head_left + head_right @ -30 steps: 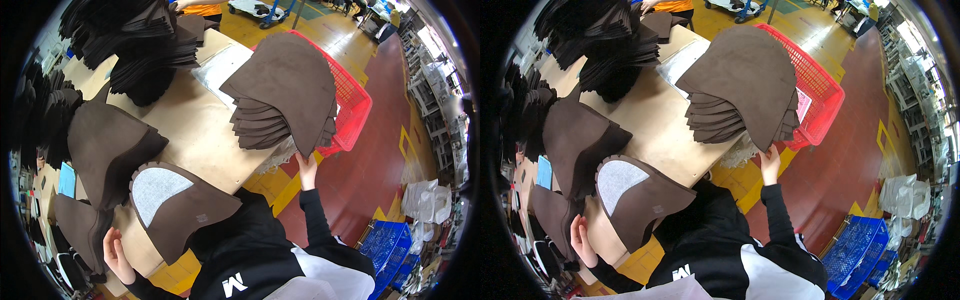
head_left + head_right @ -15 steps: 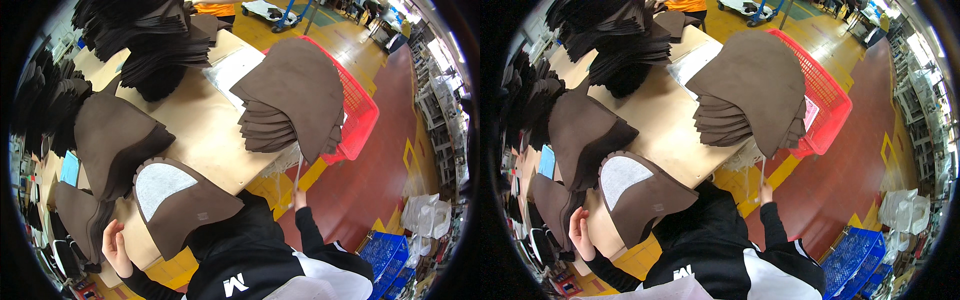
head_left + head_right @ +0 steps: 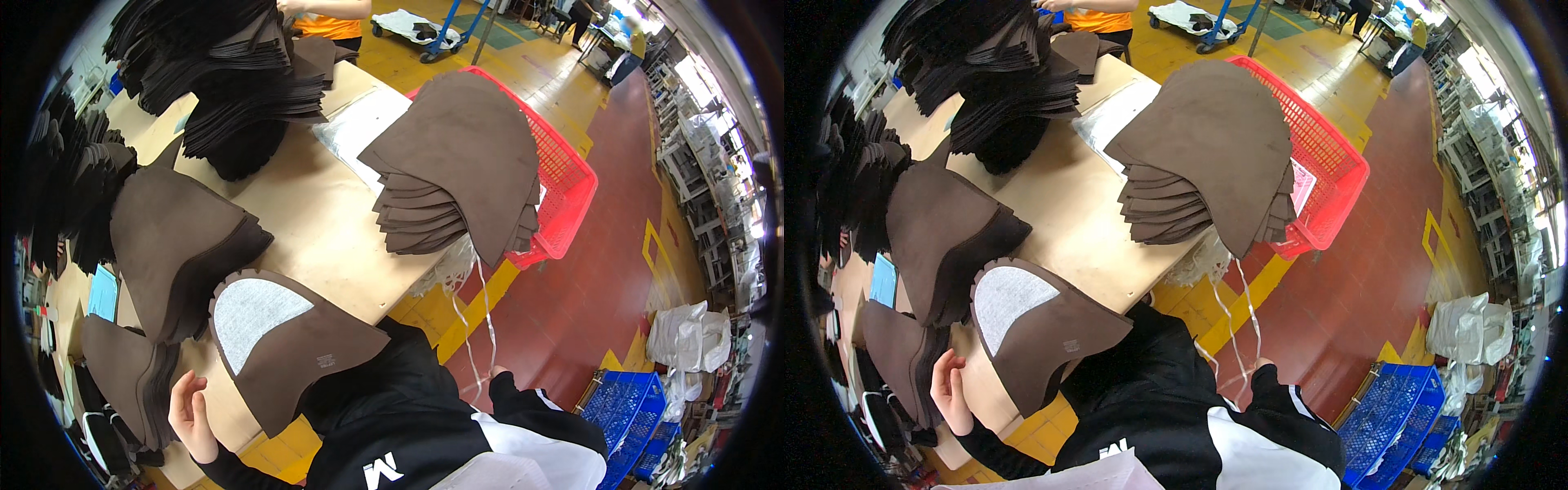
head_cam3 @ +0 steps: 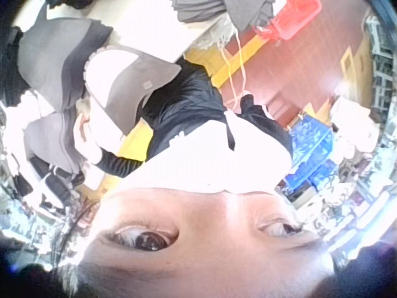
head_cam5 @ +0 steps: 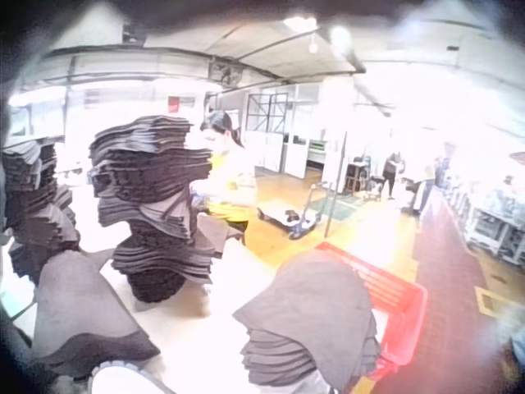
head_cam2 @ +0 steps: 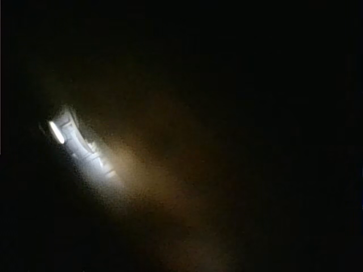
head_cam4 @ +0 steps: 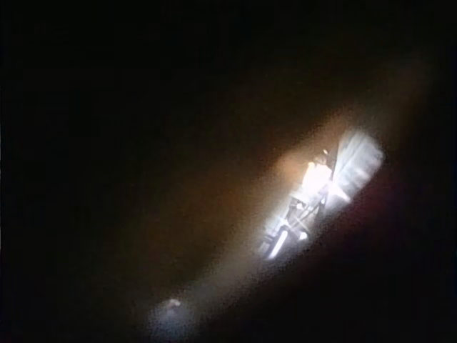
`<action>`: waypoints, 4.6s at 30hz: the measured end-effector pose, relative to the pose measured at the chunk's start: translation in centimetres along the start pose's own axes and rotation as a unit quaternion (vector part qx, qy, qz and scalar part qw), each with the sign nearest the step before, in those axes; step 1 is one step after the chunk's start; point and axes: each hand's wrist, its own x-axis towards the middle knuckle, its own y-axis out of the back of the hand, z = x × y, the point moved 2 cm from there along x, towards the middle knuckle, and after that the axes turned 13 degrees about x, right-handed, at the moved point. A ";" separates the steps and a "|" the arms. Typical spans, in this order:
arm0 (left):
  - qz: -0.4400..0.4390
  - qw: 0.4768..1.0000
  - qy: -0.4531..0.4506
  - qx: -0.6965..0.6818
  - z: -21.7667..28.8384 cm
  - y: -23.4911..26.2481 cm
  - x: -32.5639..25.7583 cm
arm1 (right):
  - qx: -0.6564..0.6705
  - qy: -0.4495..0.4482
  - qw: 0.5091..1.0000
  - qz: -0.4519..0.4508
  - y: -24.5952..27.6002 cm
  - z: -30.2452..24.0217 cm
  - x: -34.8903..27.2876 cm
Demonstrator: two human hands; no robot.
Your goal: The person repeatedly picks up stacks of brown car floor mats, aligns them, and ties them with white straps. The person then places the tied bundles on the table. The process is repeated multiple times throughout the clip.
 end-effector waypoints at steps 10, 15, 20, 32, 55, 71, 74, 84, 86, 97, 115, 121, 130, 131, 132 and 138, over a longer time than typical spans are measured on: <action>0.019 1.000 -0.005 0.021 -0.8 1.5 -0.7 | 0.704 -0.204 0.633 0.249 3.4 1.3 -13.0; 0.004 1.000 -0.022 0.006 -0.2 -0.8 0.8 | 0.724 -0.060 0.679 0.099 7.8 -16.0 -15.5; -0.022 0.976 -0.214 -0.035 6.6 -6.0 0.3 | 0.167 0.510 0.768 -0.350 11.3 -50.1 -37.7; -0.156 0.987 -0.032 -0.033 4.5 4.4 -2.1 | 0.036 0.777 0.602 -0.180 12.9 -61.5 -48.8; -0.127 0.966 0.222 -0.044 -7.8 -6.7 -1.9 | 0.098 0.466 0.846 -0.239 3.9 -55.7 -34.9; -0.166 0.985 0.054 0.005 -8.3 -8.9 -12.4 | 0.149 0.250 0.814 -0.503 3.5 -43.7 -35.6; -0.215 0.975 0.056 -0.020 -9.7 -9.6 -12.3 | 0.155 0.225 0.813 -0.515 3.2 -42.8 -35.4; -0.170 0.904 0.268 -0.287 -9.0 -11.5 -12.9 | 0.177 0.325 0.813 -0.448 3.3 -45.1 -35.2; -0.096 0.909 0.237 -0.329 -9.1 -11.4 -12.1 | 0.158 0.449 0.781 -0.403 3.8 -47.1 -35.4; 0.235 0.892 -0.387 0.023 0.1 -1.4 0.3 | 0.007 0.956 0.275 -0.103 9.3 -63.2 -44.5; 0.124 0.980 -0.029 0.154 -12.0 5.7 1.4 | -0.040 0.414 0.853 -0.317 8.8 -68.8 -34.3; 0.200 0.933 0.047 -0.295 -9.3 5.5 2.6 | 0.051 0.358 0.783 -0.506 9.2 -71.2 -39.3; -0.145 0.975 -0.101 -0.134 2.4 -3.9 6.8 | -0.139 0.655 0.581 -0.463 -2.5 -71.3 -57.3; -0.035 0.978 -0.187 -0.086 1.7 -4.8 7.2 | -0.175 0.706 0.538 -0.427 -3.7 -70.5 -58.1; -0.030 0.981 -0.146 -0.126 0.0 -4.8 7.1 | -0.192 0.708 0.531 -0.424 -4.2 -69.6 -59.2; -0.006 0.918 0.004 -0.397 -2.5 0.9 5.0 | -0.298 0.559 0.470 -0.615 -4.1 -67.1 -56.1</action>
